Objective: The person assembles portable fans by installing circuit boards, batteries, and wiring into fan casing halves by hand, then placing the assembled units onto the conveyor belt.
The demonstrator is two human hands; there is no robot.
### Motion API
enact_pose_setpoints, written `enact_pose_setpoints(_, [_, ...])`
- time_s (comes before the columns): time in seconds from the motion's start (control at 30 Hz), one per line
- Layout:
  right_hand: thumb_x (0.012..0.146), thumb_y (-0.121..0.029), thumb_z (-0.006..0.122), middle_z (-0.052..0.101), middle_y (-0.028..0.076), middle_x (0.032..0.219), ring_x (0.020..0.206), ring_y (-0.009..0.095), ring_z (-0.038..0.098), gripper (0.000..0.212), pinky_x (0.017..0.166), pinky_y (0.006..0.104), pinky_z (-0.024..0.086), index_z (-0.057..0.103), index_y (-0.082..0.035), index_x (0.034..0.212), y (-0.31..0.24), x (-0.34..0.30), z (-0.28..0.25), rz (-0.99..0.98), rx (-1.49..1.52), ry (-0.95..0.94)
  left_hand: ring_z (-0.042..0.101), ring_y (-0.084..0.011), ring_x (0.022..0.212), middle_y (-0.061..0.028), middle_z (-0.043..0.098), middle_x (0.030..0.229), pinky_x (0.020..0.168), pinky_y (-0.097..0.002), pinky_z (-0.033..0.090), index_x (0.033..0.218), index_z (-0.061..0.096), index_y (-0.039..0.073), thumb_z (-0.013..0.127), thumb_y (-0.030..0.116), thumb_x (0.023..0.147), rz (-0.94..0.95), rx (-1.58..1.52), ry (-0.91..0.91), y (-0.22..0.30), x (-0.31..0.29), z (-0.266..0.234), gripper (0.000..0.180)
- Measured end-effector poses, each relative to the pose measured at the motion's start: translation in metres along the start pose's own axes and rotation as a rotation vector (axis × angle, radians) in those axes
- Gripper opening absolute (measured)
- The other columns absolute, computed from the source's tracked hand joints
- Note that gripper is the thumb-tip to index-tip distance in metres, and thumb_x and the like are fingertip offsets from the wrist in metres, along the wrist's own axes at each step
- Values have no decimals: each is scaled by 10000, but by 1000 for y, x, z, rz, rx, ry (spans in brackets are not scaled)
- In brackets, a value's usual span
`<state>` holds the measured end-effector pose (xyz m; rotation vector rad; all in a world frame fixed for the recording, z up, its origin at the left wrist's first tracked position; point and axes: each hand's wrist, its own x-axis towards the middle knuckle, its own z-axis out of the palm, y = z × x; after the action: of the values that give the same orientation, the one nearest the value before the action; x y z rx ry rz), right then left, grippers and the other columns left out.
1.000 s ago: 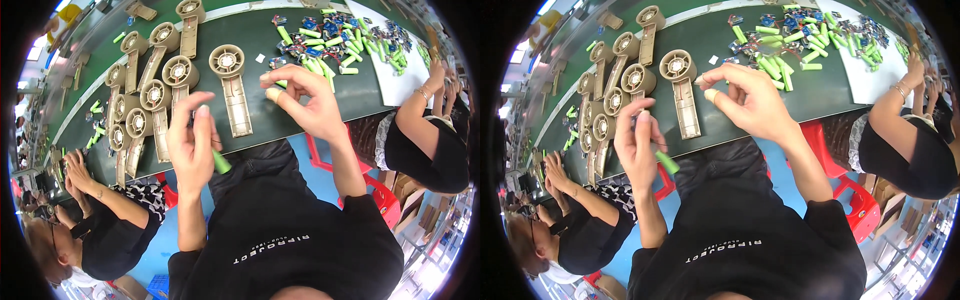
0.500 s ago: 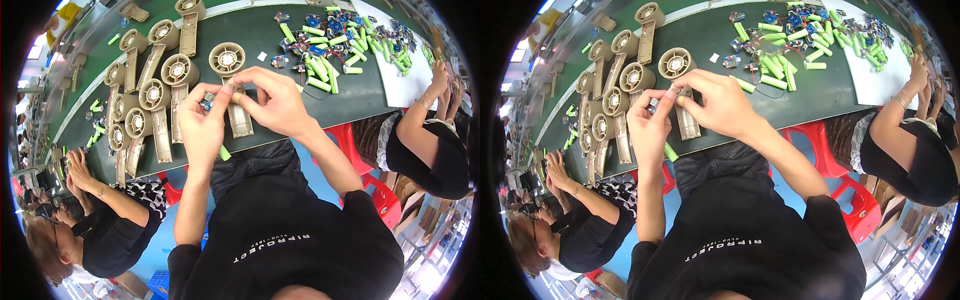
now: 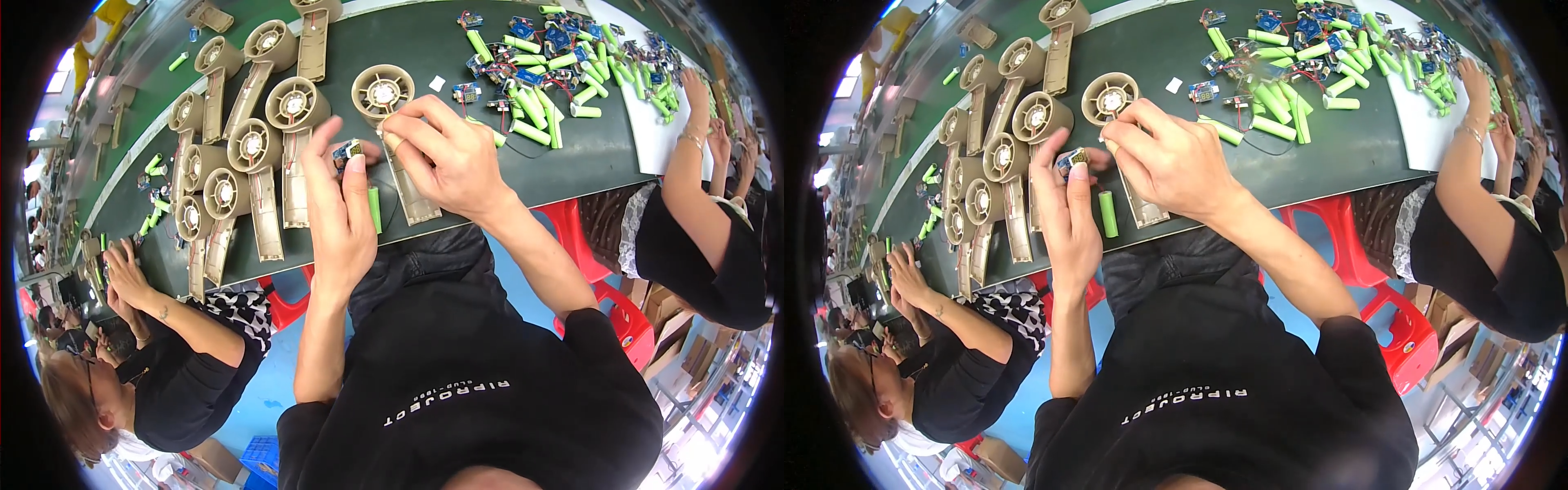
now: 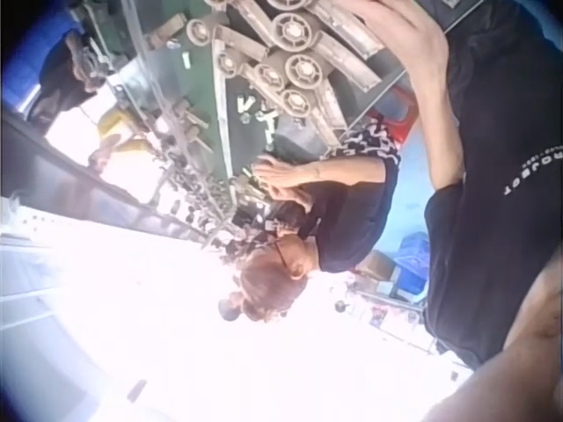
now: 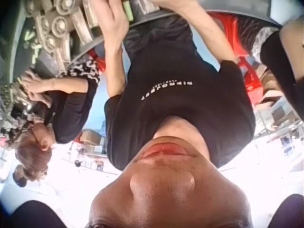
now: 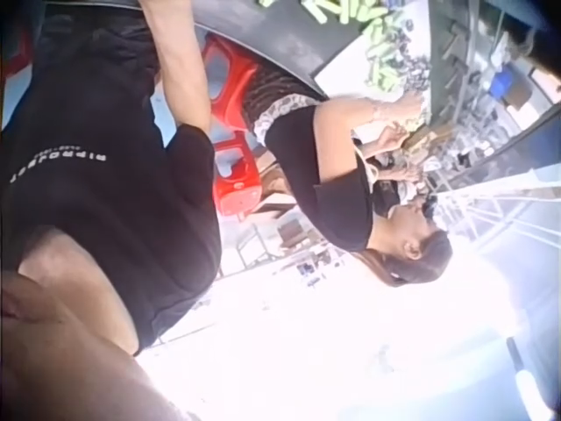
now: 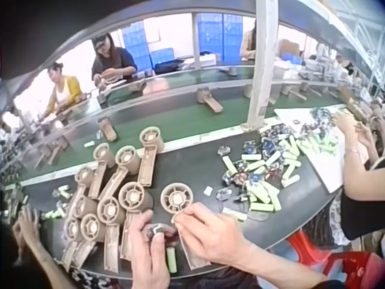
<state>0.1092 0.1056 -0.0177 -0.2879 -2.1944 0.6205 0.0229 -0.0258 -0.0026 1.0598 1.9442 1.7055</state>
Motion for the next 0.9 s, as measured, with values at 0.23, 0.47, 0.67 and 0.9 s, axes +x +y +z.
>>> enact_pose_setpoints(0.23, [797, -55, 722, 648, 55, 852, 560, 143, 636, 116, 473, 257, 499, 669, -33, 898, 0, 0, 2, -10, 56, 29, 613, -115, 958, -110, 656, 1104, 828, -238, 491, 1251, 622, -39, 601, -12, 942, -101, -68, 115, -5, -6, 1, 311])
enact_pose_setpoints(0.47, [800, -43, 718, 645, 63, 845, 552, 135, 634, 119, 467, 243, 496, 662, -17, 902, 0, -1, 4, -20, 104, 33, 646, -119, 917, -122, 700, 1057, 797, -243, 523, 1196, 666, -33, 661, -63, 884, -72, -117, 141, -4, -8, 2, 314])
enact_pose_setpoints(0.67, [791, -30, 714, 652, 66, 857, 546, 135, 628, 130, 469, 246, 493, 667, -16, 912, 2, -2, 5, -17, 101, 39, 681, -158, 913, -155, 719, 1033, 790, -275, 544, 1178, 677, -26, 684, -74, 849, 97, 83, 155, -11, -6, 6, 333])
enact_pose_setpoints(0.9, [775, -15, 711, 656, 82, 867, 579, 178, 628, 152, 500, 274, 502, 666, -17, 921, 3, -2, 0, -87, 51, 40, 673, -148, 903, -148, 719, 1037, 804, -263, 525, 1170, 678, -37, 669, -48, 874, 214, 239, 135, -12, -6, 5, 297])
